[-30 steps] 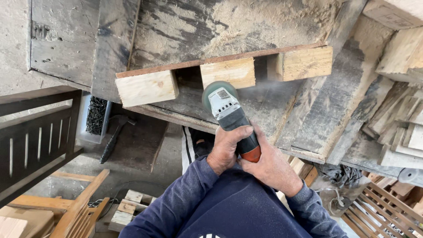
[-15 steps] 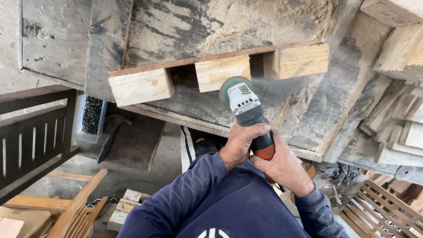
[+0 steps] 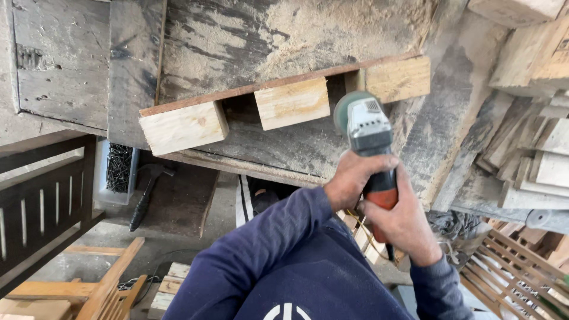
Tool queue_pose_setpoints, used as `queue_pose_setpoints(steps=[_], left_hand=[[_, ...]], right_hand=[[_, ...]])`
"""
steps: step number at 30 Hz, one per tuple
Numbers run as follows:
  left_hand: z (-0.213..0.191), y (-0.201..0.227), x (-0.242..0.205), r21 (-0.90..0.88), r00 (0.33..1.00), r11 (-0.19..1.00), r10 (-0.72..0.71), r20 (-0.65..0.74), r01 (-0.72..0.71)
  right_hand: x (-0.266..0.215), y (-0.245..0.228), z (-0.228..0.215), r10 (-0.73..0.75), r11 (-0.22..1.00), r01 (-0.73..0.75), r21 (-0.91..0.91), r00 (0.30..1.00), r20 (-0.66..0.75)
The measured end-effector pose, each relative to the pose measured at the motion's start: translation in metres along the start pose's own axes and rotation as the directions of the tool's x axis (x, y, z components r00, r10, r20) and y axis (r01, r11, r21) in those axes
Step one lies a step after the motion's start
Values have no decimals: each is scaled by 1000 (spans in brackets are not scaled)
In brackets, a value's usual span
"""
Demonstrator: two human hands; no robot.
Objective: The person uses an angle grinder to sand the edges and surfaces of several small wooden blocks arranged on a workbench. They reposition the blocks to access different sides and continue sanding until the clip ends.
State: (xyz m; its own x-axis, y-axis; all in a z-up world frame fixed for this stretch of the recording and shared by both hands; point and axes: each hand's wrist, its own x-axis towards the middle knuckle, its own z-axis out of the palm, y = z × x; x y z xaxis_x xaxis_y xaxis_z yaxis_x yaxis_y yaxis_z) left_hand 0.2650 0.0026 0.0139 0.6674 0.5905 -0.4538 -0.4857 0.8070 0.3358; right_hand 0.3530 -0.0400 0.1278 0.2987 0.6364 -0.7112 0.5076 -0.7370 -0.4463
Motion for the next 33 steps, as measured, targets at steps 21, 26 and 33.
queue_pose_setpoints(steps=[21, 26, 33], left_hand=[[-23, 15, -16, -131, 995, 990, -68, -73, 58], [-24, 21, -27, -215, 1000, 977, -8, -9, 6], [-38, 23, -54, -209, 980, 973, 57, -188, -97]], right_hand=[[9, -31, 14, 102, 985, -88, -147, 991, 92], [5, -39, 18, 298, 943, -271, -192, 946, 126], [5, -38, 30, 0, 983, 37, -178, 980, 201]])
